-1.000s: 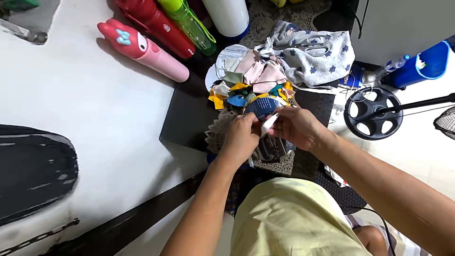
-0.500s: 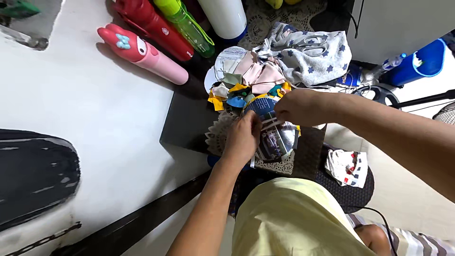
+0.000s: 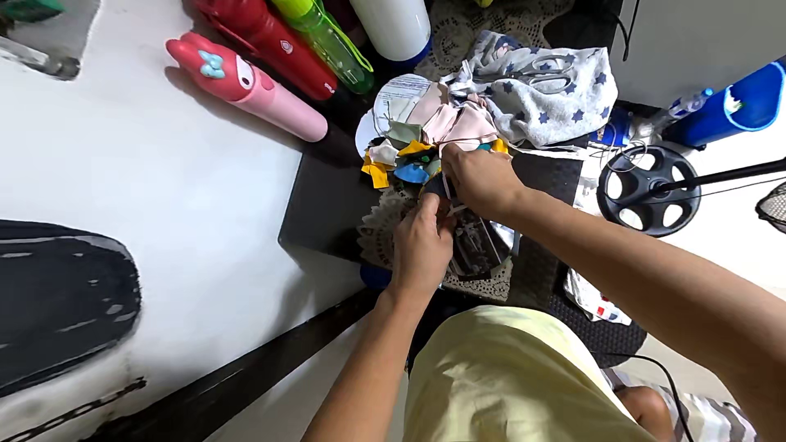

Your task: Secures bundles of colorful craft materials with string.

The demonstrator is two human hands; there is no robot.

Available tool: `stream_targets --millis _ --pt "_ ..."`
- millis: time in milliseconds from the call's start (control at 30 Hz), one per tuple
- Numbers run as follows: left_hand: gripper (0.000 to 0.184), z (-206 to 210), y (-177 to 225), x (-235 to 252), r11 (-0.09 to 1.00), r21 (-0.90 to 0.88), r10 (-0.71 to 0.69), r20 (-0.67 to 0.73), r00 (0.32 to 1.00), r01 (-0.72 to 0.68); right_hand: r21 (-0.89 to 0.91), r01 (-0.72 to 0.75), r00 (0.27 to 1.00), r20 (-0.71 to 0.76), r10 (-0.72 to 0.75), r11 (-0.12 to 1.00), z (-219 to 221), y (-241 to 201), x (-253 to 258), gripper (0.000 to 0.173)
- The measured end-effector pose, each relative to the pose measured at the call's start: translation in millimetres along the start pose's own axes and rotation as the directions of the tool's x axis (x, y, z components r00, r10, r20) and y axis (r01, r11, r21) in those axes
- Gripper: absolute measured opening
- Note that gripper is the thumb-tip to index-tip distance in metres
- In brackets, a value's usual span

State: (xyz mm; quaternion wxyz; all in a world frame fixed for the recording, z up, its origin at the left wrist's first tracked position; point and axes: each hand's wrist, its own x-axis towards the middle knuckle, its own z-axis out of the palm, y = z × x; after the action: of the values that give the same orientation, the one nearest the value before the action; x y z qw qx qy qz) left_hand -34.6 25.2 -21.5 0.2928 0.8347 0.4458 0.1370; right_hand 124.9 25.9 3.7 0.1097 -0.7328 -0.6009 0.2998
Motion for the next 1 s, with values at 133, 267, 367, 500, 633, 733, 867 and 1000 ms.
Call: stream_targets --millis 133,267,367,500,633,733,867,1000 --pt "0.016 11 -1 -5 0.995 0.079 0.078 -0.115 0.99 -0.069 -0.009 -0.039 0.996 0.084 0.04 0.999 -2 -3 4 0.026" --pt "0.007 24 -3 -9 0.973 0.175 0.188 -0.214 0.959 -0.152 0.075 -0.05 0.996 0.083 0.044 0.996 4 7 12 0.029" --pt "0.007 25 -4 -9 0.954 0.232 0.235 -0.199 0.951 -0.187 0.131 -0.003 0.997 0.078 -0.007 0.991 8 16 19 0.03" --pt "0.008 23 -5 -6 0.949 0.266 0.21 -0.125 0.97 -0.171 0.15 0.02 0.996 0.084 -0.033 0.988 6 12 21 0.03" --pt "0.01 20 5 -5 0.936 0.311 0.183 -0.027 0.983 -0.166 0.171 0.01 1.0 -0.013 -0.008 0.985 9 7 6 0.03" --pt "0.013 14 9 -4 0.867 0.428 0.266 0.035 0.963 -0.255 0.177 -0.05 0.999 0.026 0.046 0.983 5 4 -1 0.034" --pt "0.02 8 10 -7 0.762 0.556 0.335 0.101 0.937 -0.332 0.064 0.146 0.93 -0.349 -0.115 0.987 22 4 -15 0.026" --pt "0.026 13 1 -4 0.822 0.42 0.399 0.06 0.915 -0.386 -0.019 0.321 0.729 -0.633 -0.26 0.947 46 4 -50 0.02"
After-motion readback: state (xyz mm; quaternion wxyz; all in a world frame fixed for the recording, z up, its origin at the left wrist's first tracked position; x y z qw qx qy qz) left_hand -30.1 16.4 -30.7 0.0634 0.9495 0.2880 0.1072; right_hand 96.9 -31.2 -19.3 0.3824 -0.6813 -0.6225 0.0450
